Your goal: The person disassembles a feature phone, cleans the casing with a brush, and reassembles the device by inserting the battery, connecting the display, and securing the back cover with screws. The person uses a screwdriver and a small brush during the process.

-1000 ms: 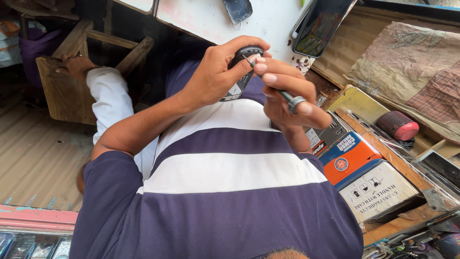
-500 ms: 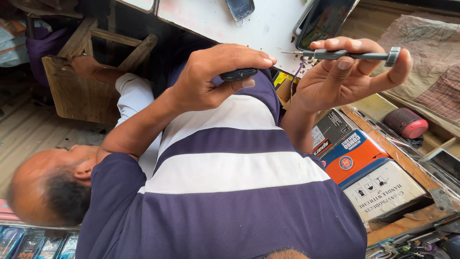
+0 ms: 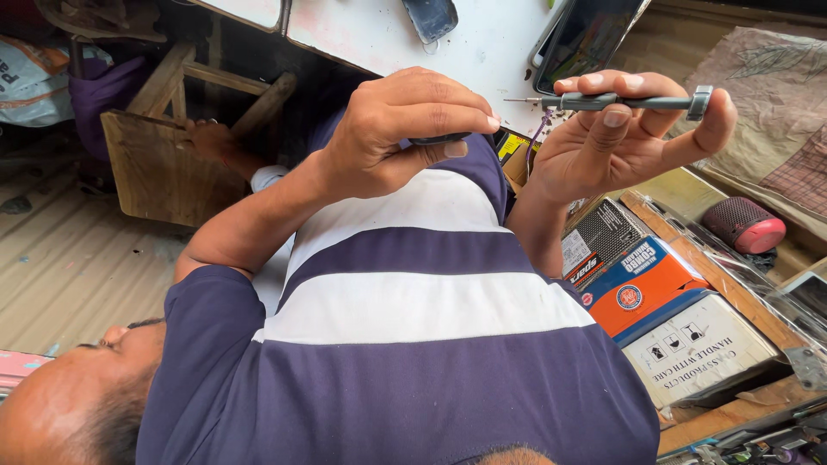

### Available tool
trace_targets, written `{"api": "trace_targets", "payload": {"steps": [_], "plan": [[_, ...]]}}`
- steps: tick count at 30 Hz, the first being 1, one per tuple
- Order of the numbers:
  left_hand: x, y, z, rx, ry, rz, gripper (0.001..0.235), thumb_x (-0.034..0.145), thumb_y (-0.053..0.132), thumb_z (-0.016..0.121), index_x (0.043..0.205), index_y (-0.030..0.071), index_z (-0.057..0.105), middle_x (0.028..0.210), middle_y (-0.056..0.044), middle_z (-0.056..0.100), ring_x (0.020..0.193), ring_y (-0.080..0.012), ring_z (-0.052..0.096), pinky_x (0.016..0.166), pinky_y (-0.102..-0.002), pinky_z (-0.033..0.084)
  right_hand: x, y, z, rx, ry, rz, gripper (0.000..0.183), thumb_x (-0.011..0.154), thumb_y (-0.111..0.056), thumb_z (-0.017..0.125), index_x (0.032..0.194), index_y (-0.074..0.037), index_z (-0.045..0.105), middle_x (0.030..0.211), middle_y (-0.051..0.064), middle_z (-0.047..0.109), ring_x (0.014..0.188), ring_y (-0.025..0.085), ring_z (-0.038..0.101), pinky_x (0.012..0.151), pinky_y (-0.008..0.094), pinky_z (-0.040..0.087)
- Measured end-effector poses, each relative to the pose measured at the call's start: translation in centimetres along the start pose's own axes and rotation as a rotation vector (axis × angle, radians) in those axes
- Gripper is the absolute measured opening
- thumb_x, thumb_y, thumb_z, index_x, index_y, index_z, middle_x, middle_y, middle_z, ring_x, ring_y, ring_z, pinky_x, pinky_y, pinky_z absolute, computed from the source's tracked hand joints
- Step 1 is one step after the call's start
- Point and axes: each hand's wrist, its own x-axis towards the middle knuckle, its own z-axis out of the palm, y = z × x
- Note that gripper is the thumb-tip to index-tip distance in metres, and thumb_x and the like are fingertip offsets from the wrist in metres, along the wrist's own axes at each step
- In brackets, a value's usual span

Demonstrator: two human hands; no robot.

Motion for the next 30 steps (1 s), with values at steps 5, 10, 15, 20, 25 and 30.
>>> {"api": "trace_targets", "payload": {"steps": [5,10,15,20,25,30], "plan": [[0.0,-0.1,0.1,-0.026,0.016,0.004,0.027,0.100,0.003,0.079,0.126,0.007,0.072,0.123,-0.009,0.074,0.118,-0.0234,0.073,0.098,-0.033,0.057,-0.2,0.1,0.1,-0.004,-0.010,0.001,0.067,0.099,-0.001,0.069,0.149,-0.017,0.027,0.104,0.015,0.065,0.075,0.026,0.072,0.061,0.041,0.066],[-0.1,0.3,-0.2,-0.099,-0.023,-0.043,0.031,0.098,-0.001,0.080,0.126,0.006,0.071,0.122,-0.010,0.074,0.114,-0.0235,0.073,0.096,-0.032,0.059,-0.2,0.1,0.4,0.013,-0.032,0.004,0.066,0.100,-0.001,0.067,0.149,-0.017,0.025,0.104,0.017,0.066,0.078,0.027,0.071,0.061,0.042,0.066],[0.1,0.7,-0.5,-0.283,-0.114,-0.104,0.039,0.100,-0.008,0.076,0.135,0.003,0.064,0.123,-0.011,0.074,0.112,-0.0204,0.075,0.096,-0.030,0.062,-0.5,-0.3,0.4,0.006,-0.009,0.015,0.065,0.101,0.000,0.066,0.148,-0.017,0.026,0.106,0.018,0.067,0.076,0.026,0.071,0.062,0.042,0.066],[0.6,0.1,0.0,-0.518,-0.126,-0.077,0.034,0.101,-0.008,0.077,0.118,0.005,0.052,0.123,-0.012,0.074,0.115,-0.0220,0.075,0.097,-0.032,0.065,-0.7,-0.1,0.1,-0.003,-0.012,-0.006,0.062,0.101,-0.001,0.066,0.147,-0.017,0.027,0.107,0.019,0.068,0.074,0.027,0.073,0.062,0.042,0.066],[1.2,-0.2,-0.2,-0.382,-0.096,0.135,0.036,0.093,-0.008,0.083,0.110,0.007,0.055,0.114,-0.013,0.075,0.107,-0.0234,0.073,0.091,-0.036,0.058,-0.8,0.0,0.2,0.000,-0.003,-0.030,0.061,0.100,-0.001,0.066,0.146,-0.016,0.028,0.107,0.018,0.069,0.073,0.026,0.073,0.060,0.041,0.066],[1.3,0.1,-0.6,-0.320,-0.083,0.175,0.035,0.091,-0.005,0.086,0.107,0.007,0.058,0.111,-0.011,0.076,0.109,-0.0249,0.073,0.091,-0.038,0.058,-0.9,-0.1,0.4,-0.005,-0.013,-0.011,0.061,0.101,-0.002,0.066,0.146,-0.017,0.028,0.108,0.018,0.069,0.074,0.026,0.072,0.060,0.041,0.066]]}}
